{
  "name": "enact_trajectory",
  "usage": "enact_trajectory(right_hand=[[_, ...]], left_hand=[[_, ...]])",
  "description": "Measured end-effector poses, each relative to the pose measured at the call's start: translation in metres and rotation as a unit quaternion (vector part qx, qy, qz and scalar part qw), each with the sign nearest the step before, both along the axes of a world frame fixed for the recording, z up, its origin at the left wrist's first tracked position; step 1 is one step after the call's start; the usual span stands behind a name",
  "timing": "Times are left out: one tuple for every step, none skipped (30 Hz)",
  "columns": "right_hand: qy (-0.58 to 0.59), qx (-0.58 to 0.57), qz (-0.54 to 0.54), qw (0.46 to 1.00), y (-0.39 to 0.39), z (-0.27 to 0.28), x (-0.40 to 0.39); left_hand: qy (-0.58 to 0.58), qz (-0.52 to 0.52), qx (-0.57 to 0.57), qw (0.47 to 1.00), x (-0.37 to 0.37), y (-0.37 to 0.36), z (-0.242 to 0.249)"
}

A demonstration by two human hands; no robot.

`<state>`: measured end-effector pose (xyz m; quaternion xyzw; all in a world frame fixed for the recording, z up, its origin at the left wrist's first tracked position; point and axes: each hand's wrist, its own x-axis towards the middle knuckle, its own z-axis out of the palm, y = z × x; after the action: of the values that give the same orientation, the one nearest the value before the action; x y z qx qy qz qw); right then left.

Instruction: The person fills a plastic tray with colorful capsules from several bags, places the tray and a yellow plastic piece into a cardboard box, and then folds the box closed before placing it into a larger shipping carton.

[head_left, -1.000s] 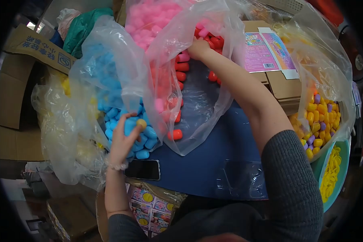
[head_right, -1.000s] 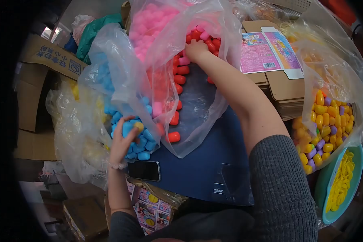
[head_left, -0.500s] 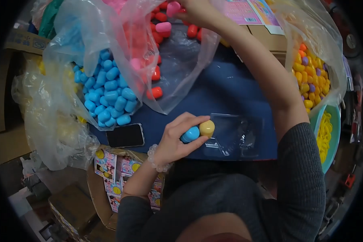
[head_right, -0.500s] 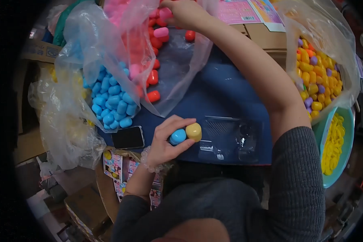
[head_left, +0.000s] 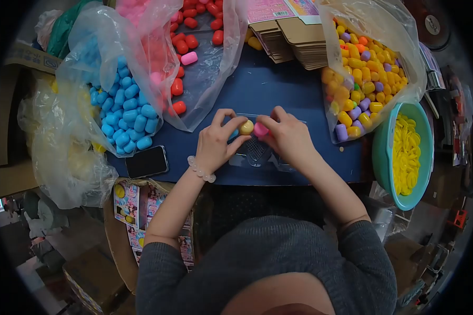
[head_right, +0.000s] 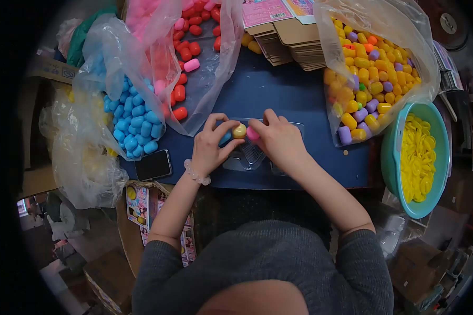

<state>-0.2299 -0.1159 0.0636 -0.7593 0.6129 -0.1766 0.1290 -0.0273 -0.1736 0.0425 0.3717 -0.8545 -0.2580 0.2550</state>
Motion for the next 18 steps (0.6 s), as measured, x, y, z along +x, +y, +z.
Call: enact_trajectory(right_hand=[[0.003,-0.014,-0.03,0.999,0.002,-0.006,0.004],[-0.001,-0.017,-0.034,0.999,0.004,-0.014,0.009],[-0.006,-0.035,-0.063,0.997,0.003,-0.02,0.014],[-0.01,-0.053,-0.092,0.994,0.004,-0.023,0.018],[-0.013,-0.055,-0.094,0.994,0.004,-0.023,0.019],[-0.023,-0.048,-0.125,0.991,0.004,-0.022,0.02],[-0.033,-0.04,-0.156,0.986,0.005,-0.021,0.022],[-0.036,-0.04,-0.16,0.986,0.006,-0.021,0.024],[-0.04,-0.023,-0.175,0.983,0.006,-0.02,0.026],[-0.045,-0.006,-0.192,0.98,0.007,-0.02,0.026],[-0.046,-0.005,-0.199,0.979,0.008,-0.021,0.026],[-0.077,-0.016,-0.2,0.977,0.008,-0.023,0.025],[-0.108,-0.026,-0.2,0.973,0.01,-0.025,0.024],[-0.108,-0.024,-0.205,0.973,0.011,-0.028,0.022],[-0.129,-0.036,-0.212,0.968,0.012,-0.032,0.021],[-0.151,-0.048,-0.219,0.963,0.013,-0.034,0.02],[-0.15,-0.049,-0.222,0.962,0.014,-0.034,0.02],[-0.163,-0.058,-0.223,0.959,0.016,-0.034,0.02]], left_hand=[[-0.005,-0.003,-0.003,1.0,0.0,0.0,-0.004],[-0.003,0.013,-0.006,1.0,-0.001,-0.002,-0.009],[0.001,0.03,-0.011,1.0,-0.003,-0.004,-0.008],[-0.003,0.027,-0.015,1.0,-0.003,-0.006,-0.007],[-0.018,0.032,-0.008,0.999,-0.003,-0.006,-0.004],[-0.034,0.038,-0.001,0.999,-0.002,-0.006,-0.002],[-0.037,0.035,-0.001,0.999,-0.001,-0.004,0.0],[-0.003,0.038,0.028,0.999,0.0,-0.002,0.004],[0.031,0.039,0.057,0.997,-0.001,0.001,0.007],[0.029,0.033,0.057,0.997,-0.003,0.006,0.011],[0.049,0.02,0.053,0.997,-0.005,0.013,0.015],[0.07,0.008,0.05,0.996,-0.008,0.022,0.019],[0.069,0.003,0.052,0.996,-0.012,0.03,0.023],[0.017,-0.024,-0.009,1.0,-0.018,0.038,0.027],[-0.034,-0.051,-0.072,0.996,-0.022,0.045,0.029],[-0.045,-0.05,-0.076,0.995,-0.023,0.049,0.023],[-0.044,-0.053,-0.077,0.995,-0.023,0.052,0.015],[-0.026,-0.05,-0.032,0.998,-0.024,0.053,0.01]])
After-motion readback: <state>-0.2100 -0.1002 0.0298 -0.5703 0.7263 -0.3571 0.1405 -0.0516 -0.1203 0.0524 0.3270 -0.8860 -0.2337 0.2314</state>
